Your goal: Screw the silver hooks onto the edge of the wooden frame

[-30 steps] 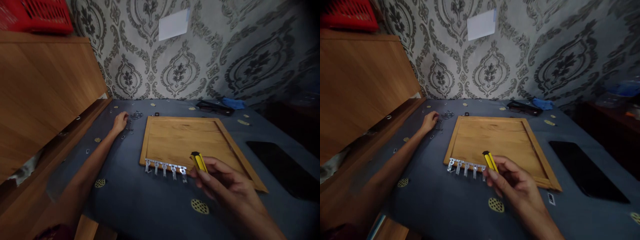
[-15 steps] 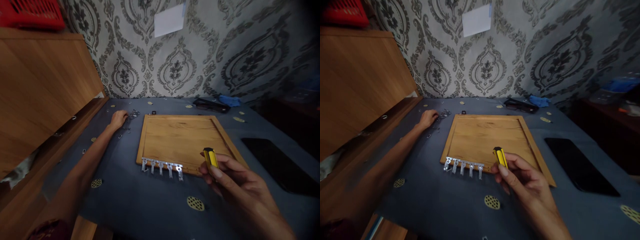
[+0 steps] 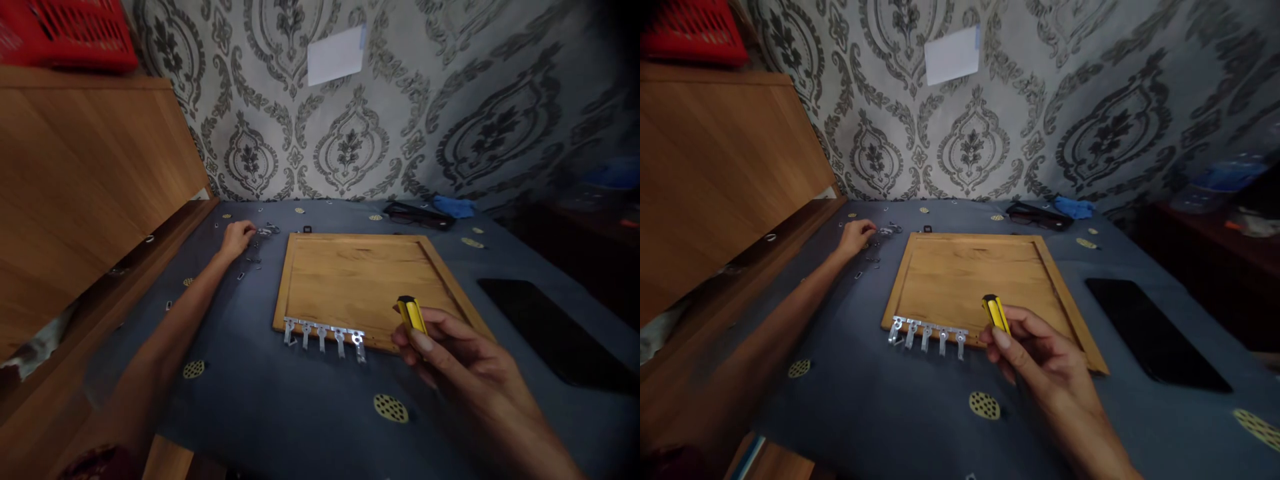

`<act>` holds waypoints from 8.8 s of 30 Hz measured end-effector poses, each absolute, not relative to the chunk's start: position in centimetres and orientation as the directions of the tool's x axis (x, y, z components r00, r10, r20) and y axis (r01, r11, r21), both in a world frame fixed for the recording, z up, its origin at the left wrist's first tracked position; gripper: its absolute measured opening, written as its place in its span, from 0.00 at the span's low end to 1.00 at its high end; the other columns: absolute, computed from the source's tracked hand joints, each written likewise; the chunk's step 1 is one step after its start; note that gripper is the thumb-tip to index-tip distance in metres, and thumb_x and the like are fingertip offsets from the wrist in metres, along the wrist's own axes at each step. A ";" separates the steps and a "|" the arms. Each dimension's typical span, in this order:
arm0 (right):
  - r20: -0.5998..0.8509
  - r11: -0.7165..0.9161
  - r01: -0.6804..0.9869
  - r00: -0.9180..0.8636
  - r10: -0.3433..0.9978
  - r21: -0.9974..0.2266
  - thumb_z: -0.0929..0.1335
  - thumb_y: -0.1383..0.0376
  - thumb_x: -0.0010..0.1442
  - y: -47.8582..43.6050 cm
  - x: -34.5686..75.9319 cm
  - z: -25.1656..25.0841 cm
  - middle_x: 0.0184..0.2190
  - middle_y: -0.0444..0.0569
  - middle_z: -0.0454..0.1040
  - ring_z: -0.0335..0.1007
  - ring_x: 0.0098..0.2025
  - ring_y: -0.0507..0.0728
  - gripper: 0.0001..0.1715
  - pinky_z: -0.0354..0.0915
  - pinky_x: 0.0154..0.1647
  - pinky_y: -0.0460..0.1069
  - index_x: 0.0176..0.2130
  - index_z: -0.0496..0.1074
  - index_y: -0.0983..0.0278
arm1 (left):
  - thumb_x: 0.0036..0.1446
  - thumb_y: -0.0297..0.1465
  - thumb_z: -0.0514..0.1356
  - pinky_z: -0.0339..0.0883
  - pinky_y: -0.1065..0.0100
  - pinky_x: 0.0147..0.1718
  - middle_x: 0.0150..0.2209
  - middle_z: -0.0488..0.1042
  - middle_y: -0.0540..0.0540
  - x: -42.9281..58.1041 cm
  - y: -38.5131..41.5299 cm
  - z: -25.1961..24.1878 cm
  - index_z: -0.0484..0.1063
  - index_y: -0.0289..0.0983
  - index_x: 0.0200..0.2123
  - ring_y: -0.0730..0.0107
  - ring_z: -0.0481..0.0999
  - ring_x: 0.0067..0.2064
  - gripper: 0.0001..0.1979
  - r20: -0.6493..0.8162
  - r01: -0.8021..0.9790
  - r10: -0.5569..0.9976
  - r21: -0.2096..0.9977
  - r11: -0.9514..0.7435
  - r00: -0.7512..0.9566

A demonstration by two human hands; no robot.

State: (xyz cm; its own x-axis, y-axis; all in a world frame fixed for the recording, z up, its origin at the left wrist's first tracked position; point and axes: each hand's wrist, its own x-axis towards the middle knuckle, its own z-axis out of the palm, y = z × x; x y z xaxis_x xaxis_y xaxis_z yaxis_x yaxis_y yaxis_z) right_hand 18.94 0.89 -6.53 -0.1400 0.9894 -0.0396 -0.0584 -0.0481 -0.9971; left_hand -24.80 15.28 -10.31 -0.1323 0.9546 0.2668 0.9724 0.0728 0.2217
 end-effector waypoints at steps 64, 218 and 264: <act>-0.086 -0.096 -0.041 -0.195 0.977 -0.995 0.79 0.43 0.46 1.4 19.3 -7.1 0.31 0.50 0.79 0.70 0.28 0.54 0.29 0.64 0.22 0.46 0.40 0.79 0.58 | 0.67 0.39 0.62 0.75 0.53 0.51 0.56 0.73 0.40 -24.4 13.2 -9.1 0.71 0.37 0.57 0.59 0.76 0.53 0.19 0.138 0.890 0.903 0.281 0.359 -0.407; 0.374 0.811 0.560 -0.724 0.579 -0.171 0.57 0.75 0.72 -0.2 23.5 -11.6 0.26 0.42 0.71 0.67 0.26 0.51 0.20 0.64 0.26 0.48 0.56 0.71 0.70 | 0.64 0.35 0.62 0.68 0.50 0.50 0.49 0.78 0.43 1.3 0.3 -7.0 0.73 0.39 0.46 0.53 0.75 0.51 0.09 0.027 0.812 0.865 0.333 -0.480 0.500; 0.354 0.809 0.561 -0.731 0.583 -0.173 0.56 0.75 0.73 -0.3 23.5 -11.7 0.26 0.42 0.69 0.66 0.27 0.51 0.21 0.60 0.27 0.48 0.56 0.70 0.71 | 0.65 0.34 0.62 0.69 0.51 0.49 0.48 0.78 0.42 1.2 0.3 -7.0 0.73 0.37 0.47 0.55 0.76 0.50 0.10 0.045 0.782 0.851 0.370 -0.501 0.523</act>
State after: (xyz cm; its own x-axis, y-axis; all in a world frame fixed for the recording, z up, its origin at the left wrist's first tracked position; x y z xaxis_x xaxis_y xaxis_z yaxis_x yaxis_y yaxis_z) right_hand 23.54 -0.29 -11.69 -0.7314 0.5828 0.3541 0.5612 0.8094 -0.1730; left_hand 1.21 0.30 -7.01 0.5233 0.8509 0.0454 0.7824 -0.5009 0.3699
